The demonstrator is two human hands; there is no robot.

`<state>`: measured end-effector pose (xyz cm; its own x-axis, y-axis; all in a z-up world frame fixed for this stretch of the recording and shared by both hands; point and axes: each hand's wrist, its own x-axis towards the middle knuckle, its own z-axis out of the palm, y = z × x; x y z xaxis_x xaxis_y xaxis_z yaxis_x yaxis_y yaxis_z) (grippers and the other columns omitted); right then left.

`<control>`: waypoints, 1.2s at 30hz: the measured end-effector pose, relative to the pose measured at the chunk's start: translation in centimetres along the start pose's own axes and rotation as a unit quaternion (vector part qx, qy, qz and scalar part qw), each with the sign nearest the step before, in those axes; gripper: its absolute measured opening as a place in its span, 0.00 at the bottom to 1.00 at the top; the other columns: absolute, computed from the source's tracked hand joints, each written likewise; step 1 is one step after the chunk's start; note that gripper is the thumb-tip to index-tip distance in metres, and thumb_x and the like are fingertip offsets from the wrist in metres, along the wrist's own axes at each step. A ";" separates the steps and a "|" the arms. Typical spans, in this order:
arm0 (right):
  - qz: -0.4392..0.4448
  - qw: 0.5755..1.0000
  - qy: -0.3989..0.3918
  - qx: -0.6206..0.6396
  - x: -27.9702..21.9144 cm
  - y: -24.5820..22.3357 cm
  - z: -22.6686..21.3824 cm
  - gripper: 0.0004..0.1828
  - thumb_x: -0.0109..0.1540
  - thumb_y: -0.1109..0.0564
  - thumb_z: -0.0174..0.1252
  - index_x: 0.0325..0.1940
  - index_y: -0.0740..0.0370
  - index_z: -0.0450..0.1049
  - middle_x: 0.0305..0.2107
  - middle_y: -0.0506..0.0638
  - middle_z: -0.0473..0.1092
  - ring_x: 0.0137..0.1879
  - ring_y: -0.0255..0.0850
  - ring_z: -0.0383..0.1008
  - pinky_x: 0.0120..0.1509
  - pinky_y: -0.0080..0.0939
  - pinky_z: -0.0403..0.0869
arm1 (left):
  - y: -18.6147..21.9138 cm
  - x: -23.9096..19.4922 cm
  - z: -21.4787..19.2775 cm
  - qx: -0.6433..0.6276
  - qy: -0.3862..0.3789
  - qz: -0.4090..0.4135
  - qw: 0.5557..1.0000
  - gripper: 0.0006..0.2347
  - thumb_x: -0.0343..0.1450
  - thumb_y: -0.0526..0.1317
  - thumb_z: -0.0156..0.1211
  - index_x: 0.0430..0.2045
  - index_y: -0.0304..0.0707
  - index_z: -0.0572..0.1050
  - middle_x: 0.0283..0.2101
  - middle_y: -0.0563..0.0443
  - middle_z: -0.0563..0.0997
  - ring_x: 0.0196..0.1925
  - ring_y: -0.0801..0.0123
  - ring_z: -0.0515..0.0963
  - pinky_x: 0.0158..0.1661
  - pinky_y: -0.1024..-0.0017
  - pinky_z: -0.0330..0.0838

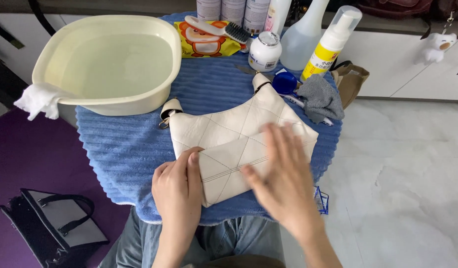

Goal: A person is performing a final wipe-down of a white quilted leather bag using a cloth and cleaning solutions at a workstation.

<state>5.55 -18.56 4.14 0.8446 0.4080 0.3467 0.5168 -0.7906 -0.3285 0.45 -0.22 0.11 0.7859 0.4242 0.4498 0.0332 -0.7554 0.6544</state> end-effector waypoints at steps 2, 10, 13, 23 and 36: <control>-0.047 0.999 -0.014 -0.017 -0.6 -1.5 1.2 0.55 0.65 0.20 0.14 0.77 0.66 0.49 0.75 0.63 0.49 0.81 0.57 0.42 0.81 0.57 0.40 | 0.1 0.0 -0.1 0.004 0.002 0.004 1.000 0.15 0.80 0.44 0.40 0.40 0.47 0.81 0.21 0.56 0.83 0.31 0.59 0.82 0.47 0.62 0.66; -0.178 0.972 -0.135 0.067 -2.2 -2.4 0.8 0.56 0.64 0.21 0.05 0.81 0.64 0.35 0.79 0.60 0.35 0.83 0.51 0.35 0.83 0.52 0.36 | 0.1 -0.1 -0.1 0.000 0.016 0.029 0.999 0.13 0.79 0.40 0.43 0.39 0.45 0.80 0.16 0.58 0.78 0.24 0.64 0.79 0.47 0.63 0.68; -0.093 0.991 -0.081 0.044 -1.4 0.5 0.3 0.55 0.65 0.23 0.00 0.80 0.62 0.45 0.77 0.58 0.46 0.81 0.49 0.42 0.81 0.48 0.42 | -0.4 -0.2 0.0 0.000 0.000 0.013 1.000 0.15 0.80 0.42 0.40 0.41 0.47 0.81 0.24 0.55 0.84 0.34 0.60 0.83 0.49 0.62 0.66; 0.113 0.994 0.003 0.010 -3.2 0.4 0.3 0.56 0.64 0.23 0.24 0.80 0.69 0.30 0.78 0.65 0.27 0.83 0.59 0.28 0.81 0.55 0.38 | -0.1 -0.3 0.0 0.005 0.016 0.025 1.000 0.16 0.80 0.42 0.40 0.41 0.45 0.82 0.26 0.55 0.84 0.36 0.59 0.83 0.50 0.61 0.67; 0.158 0.973 0.042 -0.160 -3.3 0.5 2.6 0.64 0.64 0.18 0.34 0.75 0.84 0.43 0.70 0.82 0.49 0.75 0.66 0.56 0.74 0.56 0.60 | 0.0 -0.6 0.1 0.007 0.018 0.031 0.999 0.15 0.81 0.43 0.40 0.42 0.46 0.80 0.23 0.56 0.83 0.35 0.58 0.82 0.52 0.61 0.65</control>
<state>3.37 -19.09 0.59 0.9330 0.0928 0.3476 0.1509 -0.9780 -0.1441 0.08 -0.52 -0.24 0.7641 0.3934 0.5113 -0.0069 -0.7875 0.6163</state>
